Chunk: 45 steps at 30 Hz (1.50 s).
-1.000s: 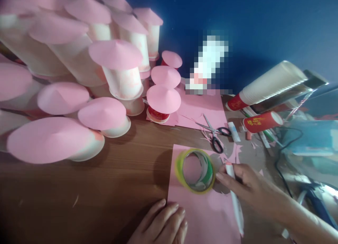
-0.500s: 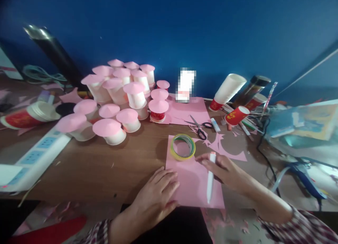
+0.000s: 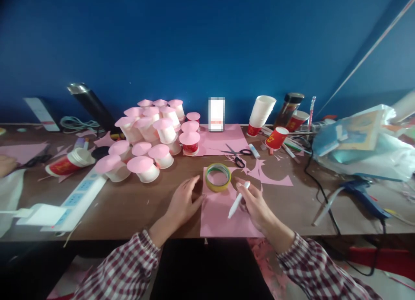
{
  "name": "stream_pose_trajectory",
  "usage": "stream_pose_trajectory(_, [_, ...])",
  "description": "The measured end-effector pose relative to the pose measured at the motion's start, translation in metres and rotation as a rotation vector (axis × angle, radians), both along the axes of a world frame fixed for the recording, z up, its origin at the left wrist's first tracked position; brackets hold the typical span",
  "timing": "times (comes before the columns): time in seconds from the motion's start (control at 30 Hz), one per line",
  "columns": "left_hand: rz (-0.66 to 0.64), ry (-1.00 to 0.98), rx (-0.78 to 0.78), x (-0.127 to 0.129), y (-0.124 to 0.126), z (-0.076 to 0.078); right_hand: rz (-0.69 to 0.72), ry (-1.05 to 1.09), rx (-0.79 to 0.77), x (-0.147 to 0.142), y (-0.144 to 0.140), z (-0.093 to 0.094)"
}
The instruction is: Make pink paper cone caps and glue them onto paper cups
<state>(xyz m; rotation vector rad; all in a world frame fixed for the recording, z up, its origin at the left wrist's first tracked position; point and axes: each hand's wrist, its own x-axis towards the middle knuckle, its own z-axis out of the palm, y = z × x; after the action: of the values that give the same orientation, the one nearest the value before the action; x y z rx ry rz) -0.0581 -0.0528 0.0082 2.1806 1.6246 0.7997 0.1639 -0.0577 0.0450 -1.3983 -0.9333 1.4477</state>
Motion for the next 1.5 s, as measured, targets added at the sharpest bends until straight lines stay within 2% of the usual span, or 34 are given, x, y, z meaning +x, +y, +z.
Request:
stream_pose_trajectory(0.27, [0.001, 0.12, 0.012, 0.0056, -0.0072, -0.0046, 0.11, 0.02, -0.06, -0.0043, -0.0065, -0.011])
stream_pose_trajectory(1.3, [0.012, 0.144, -0.018, 0.0076, -0.0094, 0.0003, 0.118, -0.024, -0.046, -0.0047, -0.0079, -0.0086])
stream_pose_trajectory(1.5, [0.01, 0.064, 0.019, 0.0075, -0.0093, -0.0031, 0.101, -0.006, -0.034, -0.0063, -0.0087, -0.0065])
